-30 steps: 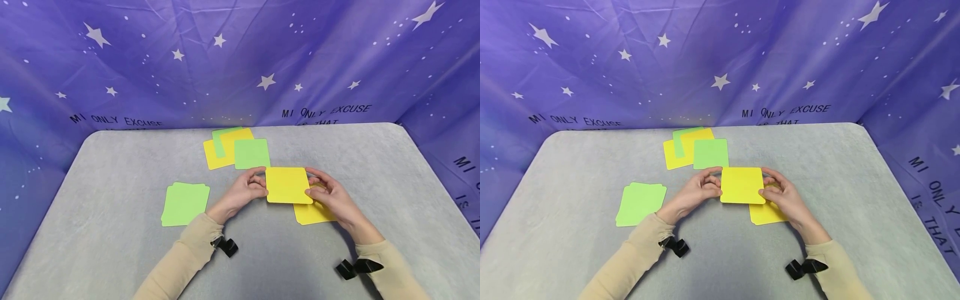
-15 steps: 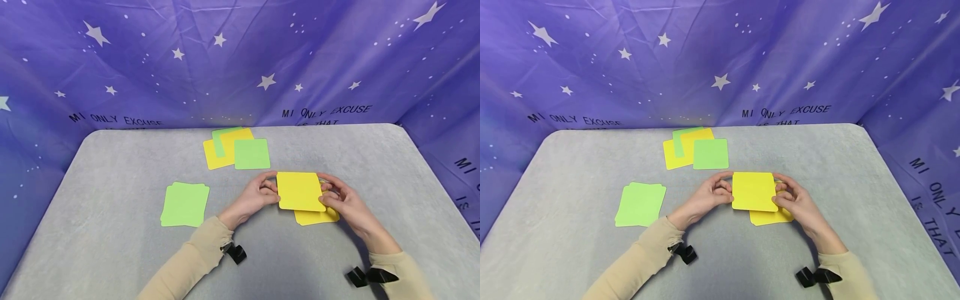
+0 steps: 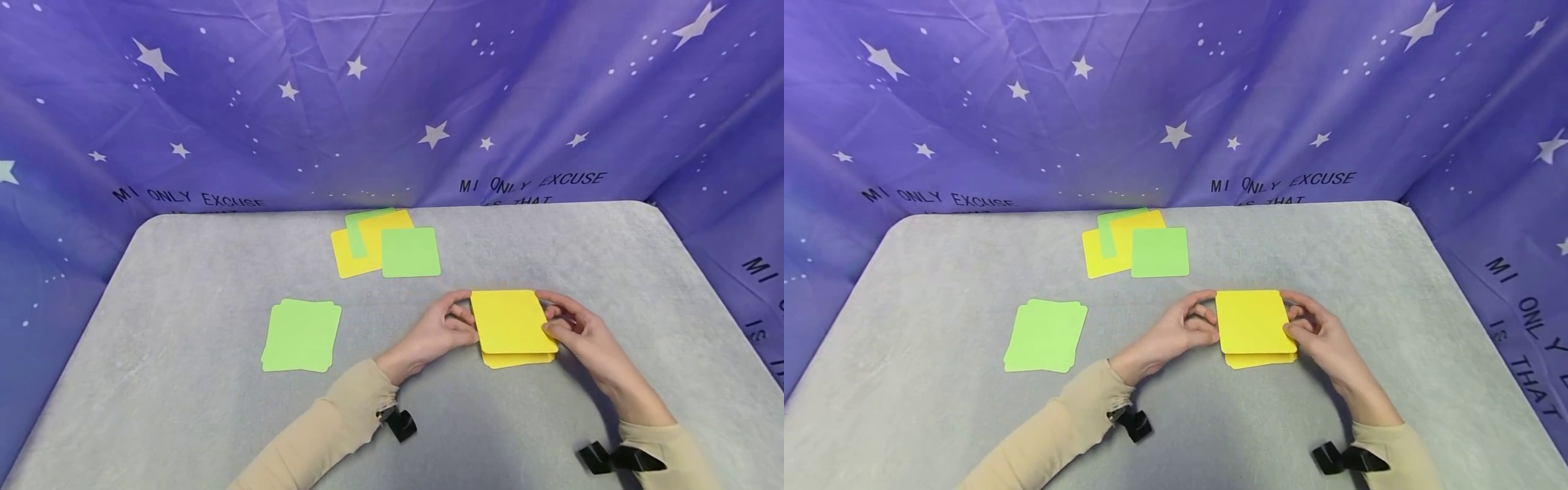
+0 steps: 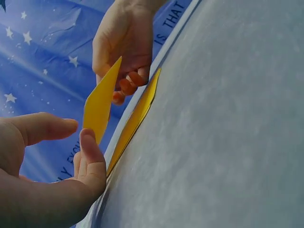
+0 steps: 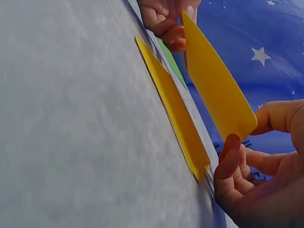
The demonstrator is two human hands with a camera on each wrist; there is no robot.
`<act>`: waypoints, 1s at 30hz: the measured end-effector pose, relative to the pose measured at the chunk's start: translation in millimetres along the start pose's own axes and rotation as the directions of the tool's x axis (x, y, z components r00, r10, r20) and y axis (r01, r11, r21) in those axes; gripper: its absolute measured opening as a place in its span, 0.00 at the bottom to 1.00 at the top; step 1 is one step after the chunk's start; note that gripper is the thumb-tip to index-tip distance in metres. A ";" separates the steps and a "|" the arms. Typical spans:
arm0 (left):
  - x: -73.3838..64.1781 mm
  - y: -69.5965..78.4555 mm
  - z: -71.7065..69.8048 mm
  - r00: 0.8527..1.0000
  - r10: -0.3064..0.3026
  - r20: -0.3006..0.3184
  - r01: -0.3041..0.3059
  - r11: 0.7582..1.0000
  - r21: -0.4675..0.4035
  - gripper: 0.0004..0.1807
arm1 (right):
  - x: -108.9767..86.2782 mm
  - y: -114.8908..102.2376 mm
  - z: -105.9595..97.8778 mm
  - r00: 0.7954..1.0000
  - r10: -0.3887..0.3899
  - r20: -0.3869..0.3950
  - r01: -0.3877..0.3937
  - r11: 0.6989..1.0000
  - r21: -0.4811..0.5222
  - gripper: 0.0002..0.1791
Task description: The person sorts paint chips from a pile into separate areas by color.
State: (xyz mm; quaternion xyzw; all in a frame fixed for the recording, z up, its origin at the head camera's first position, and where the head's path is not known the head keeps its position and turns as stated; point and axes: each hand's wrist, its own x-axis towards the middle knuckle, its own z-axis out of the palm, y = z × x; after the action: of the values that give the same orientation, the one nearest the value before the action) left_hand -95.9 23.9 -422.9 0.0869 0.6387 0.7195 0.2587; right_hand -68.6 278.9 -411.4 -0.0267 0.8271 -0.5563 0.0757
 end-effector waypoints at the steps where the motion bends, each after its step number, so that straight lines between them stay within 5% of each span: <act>1: -0.2 0.6 1.2 1.000 -0.005 0.008 0.005 1.000 0.002 0.38 | -1.0 1.4 -1.8 1.000 0.004 -0.008 -0.004 1.000 -0.013 0.26; 8: -5.4 2.6 -2.9 0.996 -0.038 0.079 0.035 0.999 0.037 0.28 | -8.1 10.7 -14.0 0.996 -0.045 -0.078 0.032 0.986 -0.161 0.22; 15: -10.7 3.4 -14.2 0.995 -0.017 0.099 0.013 0.999 0.049 0.19 | -11.4 10.1 -16.1 0.997 -0.046 -0.068 0.033 0.983 -0.180 0.21; 30: -19.3 13.3 -46.3 1.000 0.017 0.025 -0.019 0.997 0.076 0.18 | 8.0 -3.7 -8.7 0.998 -0.059 -0.018 0.054 0.979 -0.196 0.22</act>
State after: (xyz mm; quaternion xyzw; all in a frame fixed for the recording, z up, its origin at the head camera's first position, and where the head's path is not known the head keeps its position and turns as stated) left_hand -104.0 -26.6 -413.9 0.1112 0.6616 0.6957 0.2566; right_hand -77.9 284.4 -405.6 -0.0508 0.8775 -0.4746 0.0471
